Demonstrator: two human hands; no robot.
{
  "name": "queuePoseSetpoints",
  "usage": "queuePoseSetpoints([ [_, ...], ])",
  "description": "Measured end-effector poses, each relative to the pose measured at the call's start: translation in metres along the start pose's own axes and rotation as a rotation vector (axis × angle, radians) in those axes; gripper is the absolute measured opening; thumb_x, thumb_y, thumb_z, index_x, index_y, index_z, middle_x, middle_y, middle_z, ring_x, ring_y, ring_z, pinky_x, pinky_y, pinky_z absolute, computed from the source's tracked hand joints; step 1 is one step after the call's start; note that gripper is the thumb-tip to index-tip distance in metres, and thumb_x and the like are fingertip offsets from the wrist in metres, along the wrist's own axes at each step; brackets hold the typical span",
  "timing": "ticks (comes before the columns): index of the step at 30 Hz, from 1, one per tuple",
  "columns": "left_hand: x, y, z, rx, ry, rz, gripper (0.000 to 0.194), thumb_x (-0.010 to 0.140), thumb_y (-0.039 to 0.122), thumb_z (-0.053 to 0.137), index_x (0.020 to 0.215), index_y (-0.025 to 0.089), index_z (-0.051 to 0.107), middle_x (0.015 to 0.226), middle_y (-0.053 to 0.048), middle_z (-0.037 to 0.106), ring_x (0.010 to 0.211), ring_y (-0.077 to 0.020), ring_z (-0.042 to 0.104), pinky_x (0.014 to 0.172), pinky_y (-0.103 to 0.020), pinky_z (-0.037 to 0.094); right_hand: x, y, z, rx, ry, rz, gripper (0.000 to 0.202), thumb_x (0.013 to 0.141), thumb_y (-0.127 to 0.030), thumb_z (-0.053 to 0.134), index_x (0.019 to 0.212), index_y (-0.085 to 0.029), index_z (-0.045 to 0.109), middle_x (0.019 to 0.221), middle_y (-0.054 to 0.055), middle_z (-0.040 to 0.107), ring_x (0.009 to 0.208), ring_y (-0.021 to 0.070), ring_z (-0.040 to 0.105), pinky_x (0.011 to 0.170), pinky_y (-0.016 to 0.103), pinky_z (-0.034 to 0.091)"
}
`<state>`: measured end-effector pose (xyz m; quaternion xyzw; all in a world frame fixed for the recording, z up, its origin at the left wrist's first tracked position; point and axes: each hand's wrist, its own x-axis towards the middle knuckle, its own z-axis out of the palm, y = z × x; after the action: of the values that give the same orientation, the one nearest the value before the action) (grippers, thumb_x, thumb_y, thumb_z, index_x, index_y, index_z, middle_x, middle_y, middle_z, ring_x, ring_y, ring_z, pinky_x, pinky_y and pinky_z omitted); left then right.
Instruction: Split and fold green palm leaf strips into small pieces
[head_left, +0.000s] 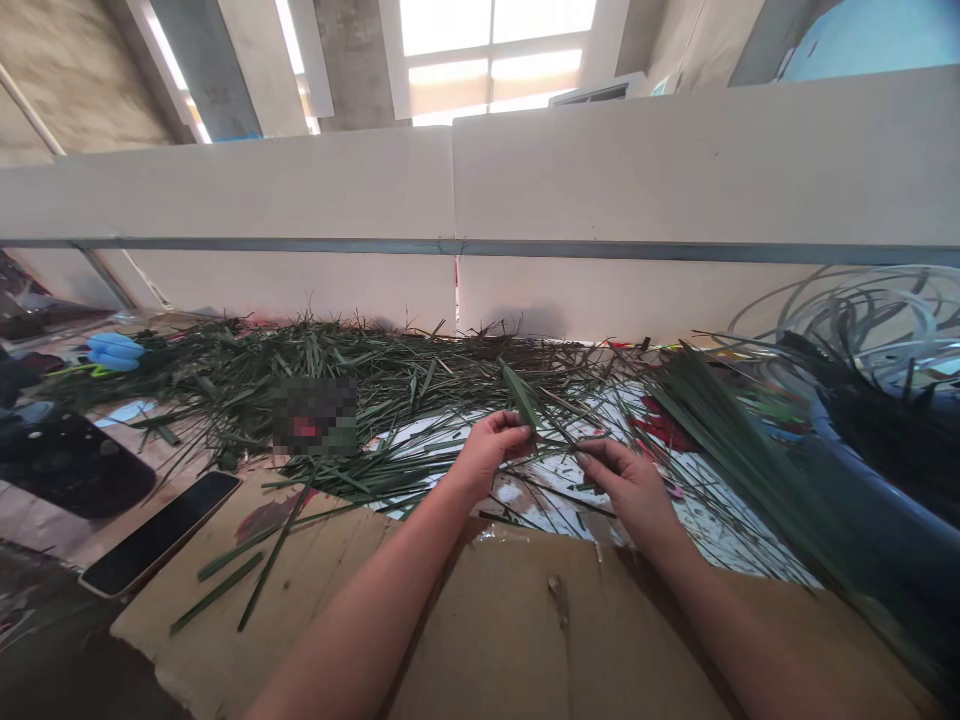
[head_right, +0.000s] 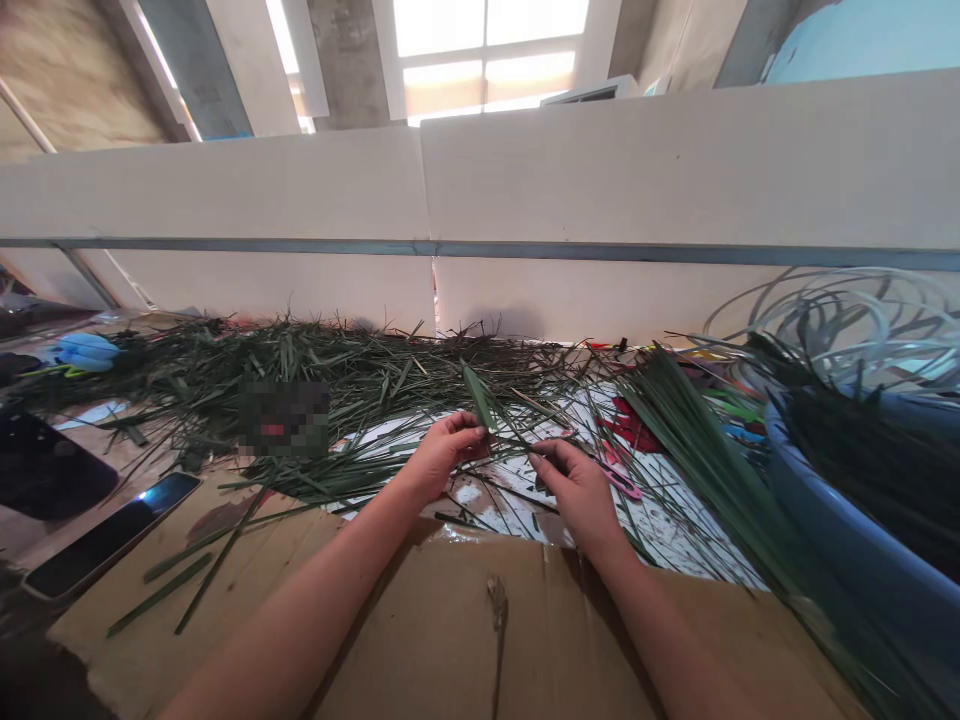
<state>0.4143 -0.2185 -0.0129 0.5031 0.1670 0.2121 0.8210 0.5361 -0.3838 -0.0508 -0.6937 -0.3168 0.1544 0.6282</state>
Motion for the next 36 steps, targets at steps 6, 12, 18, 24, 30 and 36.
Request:
queuePoseSetpoints([
  [6, 0.000, 0.001, -0.001, 0.001, -0.023, 0.003, 0.041, 0.052, 0.036, 0.091, 0.076, 0.015, 0.067, 0.077, -0.001, 0.065, 0.065, -0.0102, 0.057, 0.076, -0.030, 0.048, 0.000, -0.011, 0.002, 0.103, 0.007, 0.053, 0.051, 0.064, -0.061, 0.079, 0.088, -0.018, 0.068, 0.062, -0.001, 0.057, 0.056, 0.0146, 0.050, 0.051, 0.028, 0.039],
  [12, 0.001, -0.001, -0.002, 0.001, -0.047, -0.035, 0.043, 0.050, 0.037, 0.091, 0.079, 0.015, 0.068, 0.078, -0.001, 0.066, 0.066, -0.0105, 0.059, 0.074, -0.029, 0.048, -0.001, -0.017, 0.003, 0.145, 0.006, 0.082, 0.053, 0.059, -0.062, 0.082, 0.085, -0.018, 0.068, 0.061, -0.001, 0.056, 0.055, 0.0139, 0.050, 0.050, 0.027, 0.039],
  [18, 0.003, -0.002, -0.003, 0.008, -0.066, -0.055, 0.044, 0.053, 0.041, 0.090, 0.081, 0.014, 0.069, 0.081, -0.002, 0.068, 0.069, -0.0117, 0.062, 0.077, -0.029, 0.048, -0.001, -0.015, 0.002, 0.182, 0.000, 0.101, 0.051, 0.060, -0.058, 0.083, 0.087, -0.017, 0.068, 0.063, -0.001, 0.057, 0.056, 0.0130, 0.049, 0.052, 0.026, 0.038],
  [24, 0.002, -0.002, -0.003, 0.025, -0.065, -0.033, 0.044, 0.054, 0.042, 0.090, 0.081, 0.014, 0.068, 0.081, -0.003, 0.070, 0.073, -0.0136, 0.063, 0.079, -0.029, 0.048, -0.003, -0.011, 0.004, 0.178, -0.067, 0.088, 0.044, 0.068, -0.054, 0.081, 0.089, -0.018, 0.069, 0.062, -0.001, 0.058, 0.057, 0.0134, 0.049, 0.051, 0.025, 0.037],
  [30, 0.001, 0.000, -0.003, 0.027, -0.061, -0.008, 0.045, 0.058, 0.041, 0.088, 0.090, 0.015, 0.068, 0.087, -0.005, 0.071, 0.074, -0.0138, 0.063, 0.078, -0.030, 0.048, -0.003, -0.008, 0.006, 0.183, -0.090, 0.070, 0.041, 0.071, -0.052, 0.080, 0.091, -0.018, 0.070, 0.066, 0.000, 0.059, 0.058, 0.0133, 0.050, 0.051, 0.025, 0.038],
  [36, 0.002, -0.001, -0.005, 0.004, -0.051, 0.033, 0.045, 0.062, 0.044, 0.086, 0.092, 0.015, 0.069, 0.089, -0.005, 0.071, 0.073, -0.0129, 0.062, 0.076, -0.029, 0.048, -0.006, -0.012, 0.005, 0.169, -0.178, 0.094, 0.042, 0.075, -0.054, 0.076, 0.093, -0.017, 0.068, 0.062, -0.001, 0.058, 0.057, 0.0131, 0.049, 0.054, 0.026, 0.038],
])
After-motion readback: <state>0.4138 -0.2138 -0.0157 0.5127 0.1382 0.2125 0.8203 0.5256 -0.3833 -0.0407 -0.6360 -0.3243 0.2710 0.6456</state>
